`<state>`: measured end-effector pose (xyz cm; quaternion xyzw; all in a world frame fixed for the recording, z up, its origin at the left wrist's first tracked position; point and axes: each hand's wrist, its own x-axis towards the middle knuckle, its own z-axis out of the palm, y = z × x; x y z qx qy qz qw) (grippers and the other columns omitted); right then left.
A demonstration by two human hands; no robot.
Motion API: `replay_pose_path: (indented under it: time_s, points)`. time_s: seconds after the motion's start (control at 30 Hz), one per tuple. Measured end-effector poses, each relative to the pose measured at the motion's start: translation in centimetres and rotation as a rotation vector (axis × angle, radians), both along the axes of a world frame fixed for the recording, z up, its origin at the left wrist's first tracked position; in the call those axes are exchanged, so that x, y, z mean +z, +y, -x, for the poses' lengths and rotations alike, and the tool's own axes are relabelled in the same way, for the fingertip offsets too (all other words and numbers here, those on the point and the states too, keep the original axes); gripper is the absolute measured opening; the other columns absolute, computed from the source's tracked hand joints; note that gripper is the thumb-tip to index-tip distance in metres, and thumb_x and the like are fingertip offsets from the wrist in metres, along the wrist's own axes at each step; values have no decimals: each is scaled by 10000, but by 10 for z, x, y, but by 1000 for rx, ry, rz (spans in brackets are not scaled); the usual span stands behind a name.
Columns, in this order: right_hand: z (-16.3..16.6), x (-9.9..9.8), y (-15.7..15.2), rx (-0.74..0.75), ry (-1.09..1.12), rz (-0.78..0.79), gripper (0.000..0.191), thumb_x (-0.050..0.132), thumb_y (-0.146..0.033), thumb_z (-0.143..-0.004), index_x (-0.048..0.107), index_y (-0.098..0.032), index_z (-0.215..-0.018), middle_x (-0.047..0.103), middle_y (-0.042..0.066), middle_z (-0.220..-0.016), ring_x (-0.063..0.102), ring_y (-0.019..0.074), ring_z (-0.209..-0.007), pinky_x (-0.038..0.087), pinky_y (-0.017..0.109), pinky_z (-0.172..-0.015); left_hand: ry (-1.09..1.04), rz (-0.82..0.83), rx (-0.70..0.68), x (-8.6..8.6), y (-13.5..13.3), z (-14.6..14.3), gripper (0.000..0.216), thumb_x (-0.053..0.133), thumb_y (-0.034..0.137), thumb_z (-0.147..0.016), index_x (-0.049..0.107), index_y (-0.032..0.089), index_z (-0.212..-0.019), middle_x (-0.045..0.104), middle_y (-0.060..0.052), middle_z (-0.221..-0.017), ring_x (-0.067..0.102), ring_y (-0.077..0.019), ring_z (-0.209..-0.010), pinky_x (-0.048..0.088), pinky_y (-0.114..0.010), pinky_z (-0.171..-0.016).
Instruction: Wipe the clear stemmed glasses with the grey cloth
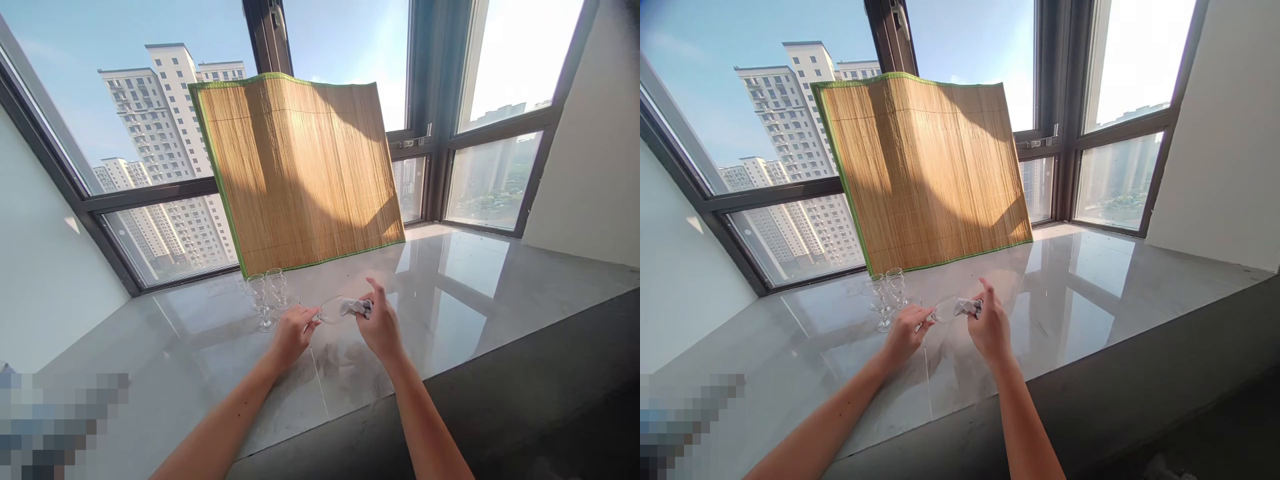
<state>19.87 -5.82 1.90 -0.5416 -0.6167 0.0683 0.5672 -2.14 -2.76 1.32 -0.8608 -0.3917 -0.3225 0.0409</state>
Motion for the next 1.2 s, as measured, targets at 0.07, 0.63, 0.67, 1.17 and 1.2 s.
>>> replay_pose_path:
  time_s: [0.07,0.63,0.67,1.17,1.2]
  points:
    - [1,0,-1,112,30,37,652,492,-163,-759,328,-204,-1388,619,4,-840,570,170,-745,434,276,-718,17,15,-2,0,0,0,258,553,249,-884,675,261,-1111,668,-59,-818,578,-219,-804,427,-336,-765]
    - [-4,3,3,143,695,110,638,736,-371,-667,501,-211,-1238,590,7,-862,571,166,-730,475,283,-621,-332,227,58,-1,-4,-9,118,676,318,-769,723,216,-806,530,-8,-701,507,-168,-720,389,-293,-700]
    - [-3,0,5,90,641,126,622,729,-365,-666,507,-201,-1224,599,13,-863,574,170,-731,472,287,-622,-396,322,28,-2,-4,-10,148,668,339,-778,716,202,-808,513,7,-651,492,-153,-668,380,-278,-661]
    - [18,2,-5,617,555,476,649,691,-267,-651,463,-220,-1256,608,-17,-830,572,144,-690,422,245,-599,-774,682,-99,-12,6,-12,364,766,435,-672,680,125,-841,685,-60,-802,598,-159,-708,442,-255,-657]
    - [17,4,-5,621,586,468,639,690,-275,-656,466,-226,-1252,604,-17,-837,572,144,-694,424,244,-602,-757,679,-95,-14,7,-11,360,761,436,-675,684,124,-837,685,-58,-798,598,-159,-705,438,-253,-655]
